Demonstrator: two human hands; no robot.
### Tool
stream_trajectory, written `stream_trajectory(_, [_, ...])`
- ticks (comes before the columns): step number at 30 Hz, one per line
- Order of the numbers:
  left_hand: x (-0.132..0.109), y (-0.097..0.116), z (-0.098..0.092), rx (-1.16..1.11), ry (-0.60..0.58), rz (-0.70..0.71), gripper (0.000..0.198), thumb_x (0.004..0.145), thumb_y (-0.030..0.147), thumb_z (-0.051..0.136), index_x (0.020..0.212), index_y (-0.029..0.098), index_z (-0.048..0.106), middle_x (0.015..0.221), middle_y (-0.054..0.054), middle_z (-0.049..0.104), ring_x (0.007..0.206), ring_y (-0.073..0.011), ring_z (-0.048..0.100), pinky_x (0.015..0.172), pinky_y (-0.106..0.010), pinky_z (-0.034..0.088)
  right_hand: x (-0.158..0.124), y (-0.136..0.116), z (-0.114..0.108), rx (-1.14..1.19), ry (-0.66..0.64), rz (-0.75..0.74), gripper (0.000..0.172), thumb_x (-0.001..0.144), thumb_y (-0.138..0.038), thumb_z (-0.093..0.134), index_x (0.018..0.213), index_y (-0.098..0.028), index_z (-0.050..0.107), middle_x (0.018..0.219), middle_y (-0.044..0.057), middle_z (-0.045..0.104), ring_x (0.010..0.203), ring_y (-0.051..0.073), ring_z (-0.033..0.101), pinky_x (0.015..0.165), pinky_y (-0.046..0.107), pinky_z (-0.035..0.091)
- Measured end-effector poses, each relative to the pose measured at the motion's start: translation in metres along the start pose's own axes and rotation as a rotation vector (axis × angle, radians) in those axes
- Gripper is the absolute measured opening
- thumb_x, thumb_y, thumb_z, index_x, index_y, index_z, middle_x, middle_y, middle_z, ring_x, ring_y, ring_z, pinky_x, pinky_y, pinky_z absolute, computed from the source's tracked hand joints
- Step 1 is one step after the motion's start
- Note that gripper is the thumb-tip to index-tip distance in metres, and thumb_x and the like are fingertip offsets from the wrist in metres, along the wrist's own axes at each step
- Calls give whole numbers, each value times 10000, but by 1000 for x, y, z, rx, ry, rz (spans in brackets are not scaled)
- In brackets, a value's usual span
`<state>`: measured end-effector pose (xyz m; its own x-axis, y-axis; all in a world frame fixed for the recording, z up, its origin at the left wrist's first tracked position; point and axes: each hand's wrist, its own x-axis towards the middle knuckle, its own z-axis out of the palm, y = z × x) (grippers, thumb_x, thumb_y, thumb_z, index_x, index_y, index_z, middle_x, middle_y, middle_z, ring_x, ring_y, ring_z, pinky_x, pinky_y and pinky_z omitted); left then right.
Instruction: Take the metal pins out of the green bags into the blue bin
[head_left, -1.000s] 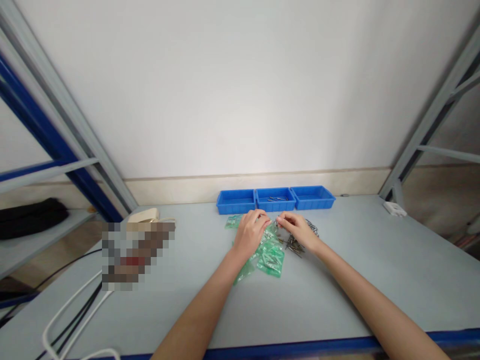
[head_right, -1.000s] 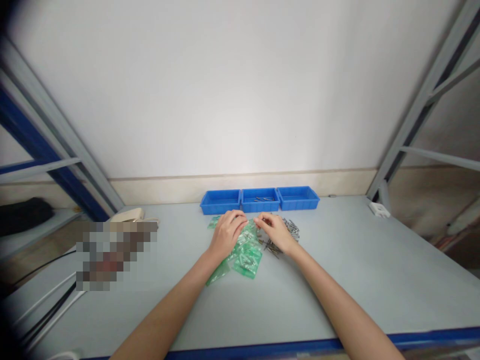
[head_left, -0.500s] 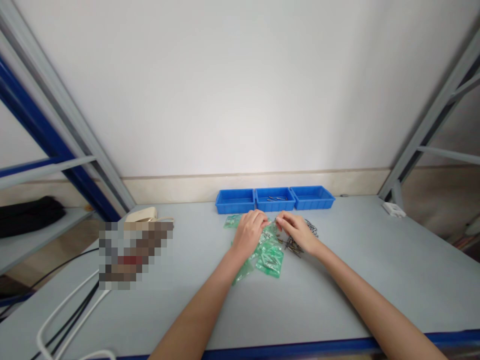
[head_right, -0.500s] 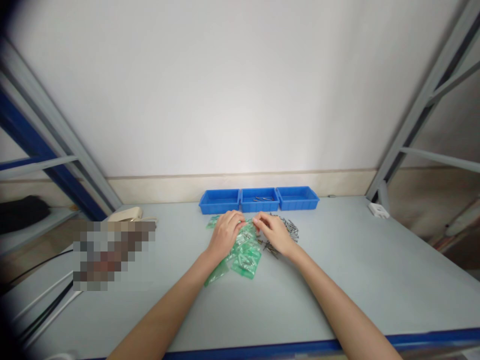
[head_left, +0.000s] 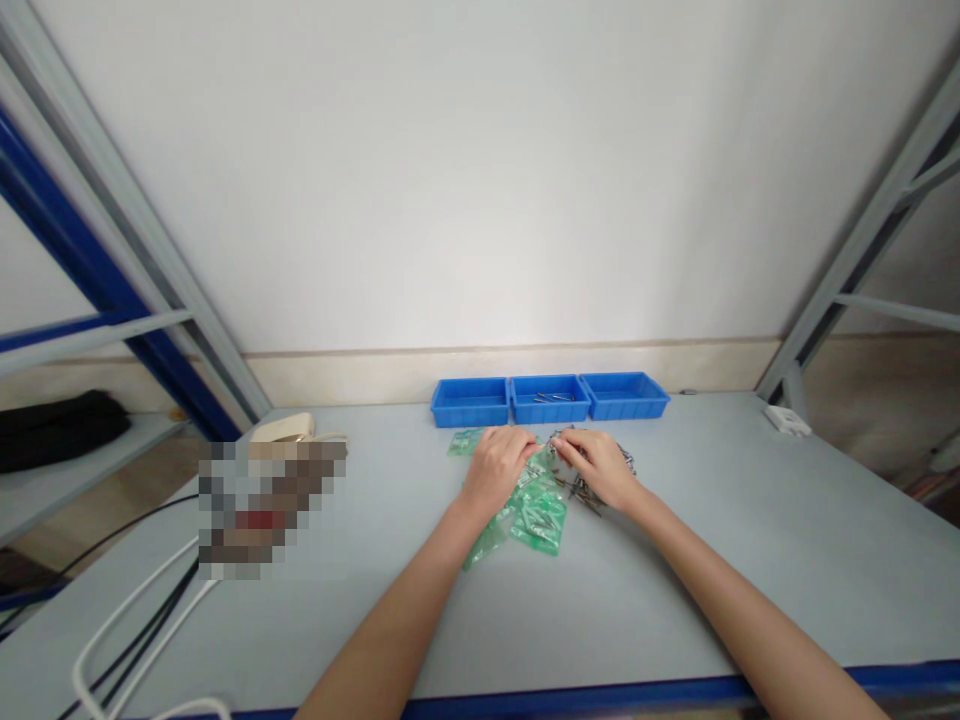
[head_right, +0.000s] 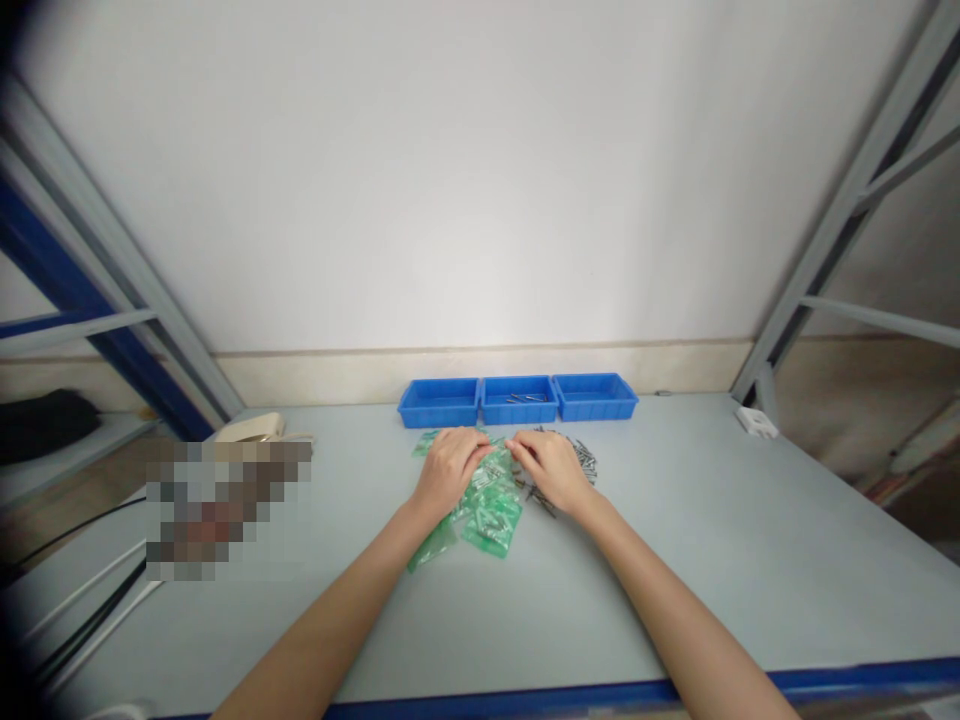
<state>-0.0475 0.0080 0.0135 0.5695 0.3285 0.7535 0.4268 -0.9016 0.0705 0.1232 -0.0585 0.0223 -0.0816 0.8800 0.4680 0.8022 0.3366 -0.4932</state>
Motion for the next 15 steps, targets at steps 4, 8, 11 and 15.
stream_trajectory(4, [0,0,1,28,-23,-8,302,934,299,332,743,171,528,682,-5,582,687,-148,528,683,-282,366,-1,0,-2,80,-3,-6,235,894,-378,434,843,-212,592,721,11,622,655,163,549,627,252,361])
stream_trajectory(8, [-1,-1,3,60,-40,-18,334,943,299,299,736,171,528,662,-9,578,666,-149,528,673,-287,369,-1,0,-2,108,20,-42,243,881,-386,457,870,-222,635,871,39,662,786,194,581,719,281,385])
stream_trajectory(11, [-2,-1,4,53,-42,-14,318,938,320,315,764,174,537,682,-11,591,671,-150,535,677,-289,374,-1,-2,-3,82,3,-22,298,898,-398,420,808,-219,640,822,33,662,767,191,577,699,275,374])
stream_trajectory(15, [-1,-1,2,42,-38,-22,301,933,342,329,813,177,551,702,-10,606,692,-148,547,685,-283,373,-1,-4,-5,66,-29,-2,384,921,-392,358,708,-208,619,704,23,637,704,178,567,666,265,357])
